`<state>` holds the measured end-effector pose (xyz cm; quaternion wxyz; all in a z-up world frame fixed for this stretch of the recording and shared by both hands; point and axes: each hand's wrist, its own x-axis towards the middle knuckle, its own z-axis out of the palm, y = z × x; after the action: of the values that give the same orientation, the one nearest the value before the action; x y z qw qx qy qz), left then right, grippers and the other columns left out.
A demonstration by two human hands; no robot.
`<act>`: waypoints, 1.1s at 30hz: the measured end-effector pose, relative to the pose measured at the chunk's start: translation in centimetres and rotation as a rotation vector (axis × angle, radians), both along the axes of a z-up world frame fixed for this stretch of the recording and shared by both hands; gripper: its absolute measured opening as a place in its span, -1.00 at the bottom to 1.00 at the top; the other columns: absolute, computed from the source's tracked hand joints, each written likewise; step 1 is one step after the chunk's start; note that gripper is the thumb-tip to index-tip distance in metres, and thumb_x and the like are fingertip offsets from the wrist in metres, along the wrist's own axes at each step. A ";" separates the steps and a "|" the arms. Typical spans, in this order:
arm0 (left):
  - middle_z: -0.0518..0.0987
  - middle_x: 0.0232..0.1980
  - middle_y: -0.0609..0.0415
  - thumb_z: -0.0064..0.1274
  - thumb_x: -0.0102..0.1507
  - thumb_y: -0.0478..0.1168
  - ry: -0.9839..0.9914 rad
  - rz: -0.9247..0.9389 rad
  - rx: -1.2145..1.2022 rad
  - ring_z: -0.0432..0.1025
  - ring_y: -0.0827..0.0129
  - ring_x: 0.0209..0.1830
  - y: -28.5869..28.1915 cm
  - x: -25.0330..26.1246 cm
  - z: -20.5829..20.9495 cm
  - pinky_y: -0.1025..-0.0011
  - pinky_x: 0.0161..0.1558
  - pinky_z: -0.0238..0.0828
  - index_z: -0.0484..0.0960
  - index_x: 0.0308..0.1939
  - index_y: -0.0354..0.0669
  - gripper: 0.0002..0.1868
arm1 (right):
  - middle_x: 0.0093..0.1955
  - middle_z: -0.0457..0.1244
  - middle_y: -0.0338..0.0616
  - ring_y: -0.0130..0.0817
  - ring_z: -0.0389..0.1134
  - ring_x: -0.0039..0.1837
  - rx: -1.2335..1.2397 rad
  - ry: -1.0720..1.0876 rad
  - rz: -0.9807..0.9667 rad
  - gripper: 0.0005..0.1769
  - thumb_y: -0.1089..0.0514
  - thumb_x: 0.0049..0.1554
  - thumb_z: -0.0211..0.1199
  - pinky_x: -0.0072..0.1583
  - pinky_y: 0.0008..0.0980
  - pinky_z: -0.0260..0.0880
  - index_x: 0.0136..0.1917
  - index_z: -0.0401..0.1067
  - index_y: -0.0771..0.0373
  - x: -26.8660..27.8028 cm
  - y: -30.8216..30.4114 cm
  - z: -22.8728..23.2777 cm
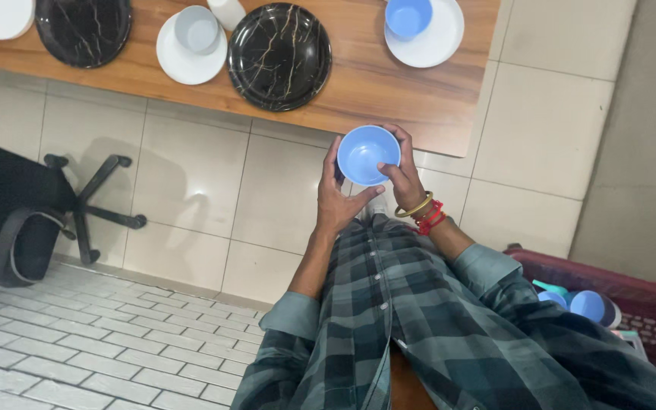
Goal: The person sets a dining table by taking cups and bowls from a basket and arranging them on plates across the table by hand.
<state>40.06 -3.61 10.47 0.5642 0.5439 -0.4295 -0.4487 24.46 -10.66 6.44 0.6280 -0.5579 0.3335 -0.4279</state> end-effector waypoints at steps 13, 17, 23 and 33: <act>0.33 0.47 -0.23 0.51 0.07 -0.12 -0.047 0.258 0.008 0.37 0.11 0.45 0.8 -0.5 -0.4 0.19 0.45 0.38 -0.05 0.61 -0.25 0.24 | 0.56 0.04 0.06 -0.17 0.04 0.61 -0.015 0.112 0.267 -0.27 0.10 0.26 0.10 0.57 -0.21 0.00 0.61 -0.02 0.33 2.3 -3.0 1.1; 0.27 0.50 -0.24 0.49 0.07 -0.14 0.032 0.299 -0.002 0.36 0.10 0.45 1.3 0.3 -0.4 0.17 0.43 0.40 -0.09 0.62 -0.26 0.25 | 0.53 0.07 0.05 -0.18 0.07 0.58 -0.026 0.119 0.324 -0.27 0.05 0.27 0.11 0.56 -0.23 0.03 0.60 -0.01 0.32 3.6 -3.2 0.7; 0.26 0.51 -0.24 0.48 0.08 -0.13 0.052 0.339 -0.016 0.35 0.09 0.45 1.7 3.8 -0.9 0.17 0.43 0.38 -0.12 0.62 -0.28 0.26 | 0.51 0.07 0.04 -0.20 0.09 0.57 -0.081 0.133 0.369 -0.28 0.06 0.28 0.13 0.55 -0.24 0.05 0.59 0.00 0.33 7.6 -3.6 -0.5; 0.26 0.52 -0.28 0.47 0.09 -0.09 -0.078 0.400 -0.006 0.32 0.08 0.49 2.2 15.9 -0.8 0.18 0.46 0.33 -0.10 0.61 -0.29 0.25 | 0.45 0.11 0.03 -0.23 0.14 0.50 -0.023 0.090 0.422 -0.27 0.12 0.24 0.12 0.50 -0.26 0.13 0.59 0.00 0.32 20.6 -3.6 0.5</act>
<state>55.96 -1.41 9.72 0.6265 0.6339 -0.3357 -0.3049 45.02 -14.26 6.90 0.6819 -0.6410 0.2321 -0.2651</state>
